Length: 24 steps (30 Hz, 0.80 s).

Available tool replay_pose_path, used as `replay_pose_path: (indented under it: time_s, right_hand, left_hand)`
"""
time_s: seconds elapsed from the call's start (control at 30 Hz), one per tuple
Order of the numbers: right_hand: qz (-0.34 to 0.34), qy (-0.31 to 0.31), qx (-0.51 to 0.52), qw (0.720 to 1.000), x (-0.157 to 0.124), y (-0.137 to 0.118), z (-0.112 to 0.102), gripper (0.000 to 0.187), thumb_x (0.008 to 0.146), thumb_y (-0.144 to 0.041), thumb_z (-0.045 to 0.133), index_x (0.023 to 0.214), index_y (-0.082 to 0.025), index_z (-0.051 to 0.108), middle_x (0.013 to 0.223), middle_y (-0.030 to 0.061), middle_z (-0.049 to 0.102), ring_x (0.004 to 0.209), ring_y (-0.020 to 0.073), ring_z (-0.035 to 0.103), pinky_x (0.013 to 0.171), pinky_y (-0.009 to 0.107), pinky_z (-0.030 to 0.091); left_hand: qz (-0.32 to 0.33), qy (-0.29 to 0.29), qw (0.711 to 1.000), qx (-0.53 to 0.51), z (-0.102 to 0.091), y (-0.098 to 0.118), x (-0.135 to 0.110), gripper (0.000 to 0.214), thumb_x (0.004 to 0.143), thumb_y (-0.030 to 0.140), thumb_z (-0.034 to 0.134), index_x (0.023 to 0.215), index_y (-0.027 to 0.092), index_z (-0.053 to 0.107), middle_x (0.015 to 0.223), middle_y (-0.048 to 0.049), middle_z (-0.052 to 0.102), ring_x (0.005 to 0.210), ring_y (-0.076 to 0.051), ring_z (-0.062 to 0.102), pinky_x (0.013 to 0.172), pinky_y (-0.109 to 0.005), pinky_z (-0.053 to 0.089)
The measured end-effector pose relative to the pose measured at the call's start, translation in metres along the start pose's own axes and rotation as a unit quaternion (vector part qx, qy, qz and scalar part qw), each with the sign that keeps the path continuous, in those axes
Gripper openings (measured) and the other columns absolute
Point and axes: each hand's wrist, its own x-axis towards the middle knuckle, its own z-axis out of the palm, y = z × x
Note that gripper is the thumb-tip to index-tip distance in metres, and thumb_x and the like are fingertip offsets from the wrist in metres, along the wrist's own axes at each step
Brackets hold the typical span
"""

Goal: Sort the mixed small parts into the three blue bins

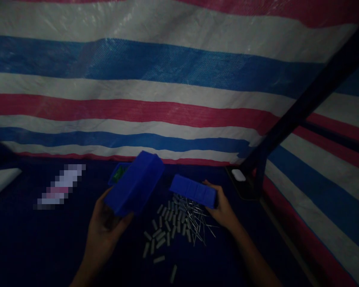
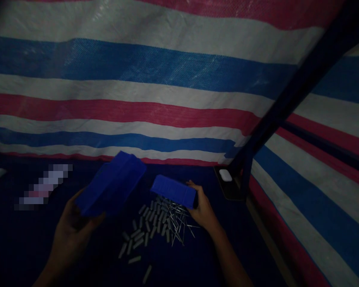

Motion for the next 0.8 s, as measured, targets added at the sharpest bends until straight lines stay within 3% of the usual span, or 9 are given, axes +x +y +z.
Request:
replay_pose_path:
  time_s: [0.1,0.27,0.43,0.5,0.6,0.7,0.8]
  right_hand:
    - [-0.026,-0.046,0.001,0.999,-0.003,-0.006,-0.002,0.042,0.072,-0.021,0.06,0.109,-0.018,0.042,0.122,0.014,0.052,0.122,0.0217,0.041,0.098,0.041,0.036]
    - [-0.066,-0.076,-0.007,0.995,-0.012,-0.004,-0.002,0.047,0.07,-0.021,0.064,0.111,-0.02,0.042,0.124,0.0145,0.05,0.124,0.0224,0.039,0.098,0.042,0.037]
    - [-0.108,-0.05,-0.04,0.992,-0.023,-0.005,-0.003,0.046,0.072,-0.018,0.061,0.113,-0.023,0.042,0.127,0.012,0.047,0.122,0.0236,0.041,0.097,0.041,0.04]
    - [-0.114,0.003,-0.036,0.993,-0.025,-0.007,-0.007,0.046,0.07,-0.016,0.062,0.11,-0.026,0.043,0.123,0.0095,0.05,0.12,0.0245,0.044,0.095,0.041,0.041]
    - [-0.079,0.131,-0.008,0.988,-0.021,-0.008,-0.018,0.047,0.066,-0.019,0.065,0.107,-0.024,0.043,0.12,0.0091,0.053,0.113,0.0266,0.05,0.092,0.041,0.042]
    - [0.037,0.267,-0.013,0.963,-0.008,-0.004,-0.034,0.051,0.062,-0.03,0.068,0.107,-0.019,0.046,0.111,0.0103,0.058,0.1,0.0268,0.057,0.086,0.04,0.046]
    - [0.17,0.38,0.012,0.909,0.013,0.008,-0.05,0.058,0.062,-0.042,0.067,0.11,-0.017,0.045,0.106,0.0082,0.059,0.094,0.022,0.059,0.08,0.035,0.048]
  left_hand:
    - [0.024,-0.004,0.998,-0.065,0.016,0.005,0.023,0.072,0.07,0.033,0.066,0.13,0.018,0.028,0.119,-0.0054,0.052,0.105,-0.024,0.054,0.087,-0.036,0.047]
    - [0.074,-0.14,0.979,-0.126,0.055,-0.004,0.063,0.07,0.063,0.029,0.07,0.123,0.022,0.035,0.121,-0.0074,0.049,0.11,-0.023,0.05,0.089,-0.035,0.046]
    - [0.078,-0.187,0.974,-0.102,0.086,-0.003,0.092,0.065,0.061,0.025,0.069,0.117,0.023,0.036,0.117,-0.0076,0.05,0.107,-0.021,0.052,0.09,-0.037,0.044]
    - [0.073,-0.199,0.972,-0.102,0.093,-0.002,0.1,0.062,0.064,0.026,0.066,0.116,0.023,0.033,0.115,-0.0078,0.051,0.105,-0.02,0.053,0.089,-0.037,0.044]
    - [0.069,-0.176,0.979,-0.071,0.1,-0.005,0.108,0.053,0.069,0.029,0.061,0.114,0.022,0.034,0.117,-0.0103,0.051,0.103,-0.02,0.055,0.085,-0.038,0.046]
    - [0.064,-0.143,0.987,0.024,0.107,-0.009,0.115,0.049,0.073,0.034,0.058,0.114,0.02,0.035,0.122,-0.0142,0.049,0.096,-0.022,0.058,0.08,-0.039,0.048]
    - [0.085,-0.149,0.974,0.147,0.113,-0.008,0.12,0.044,0.08,0.033,0.049,0.119,0.017,0.035,0.12,-0.0171,0.05,0.102,-0.025,0.056,0.085,-0.042,0.045]
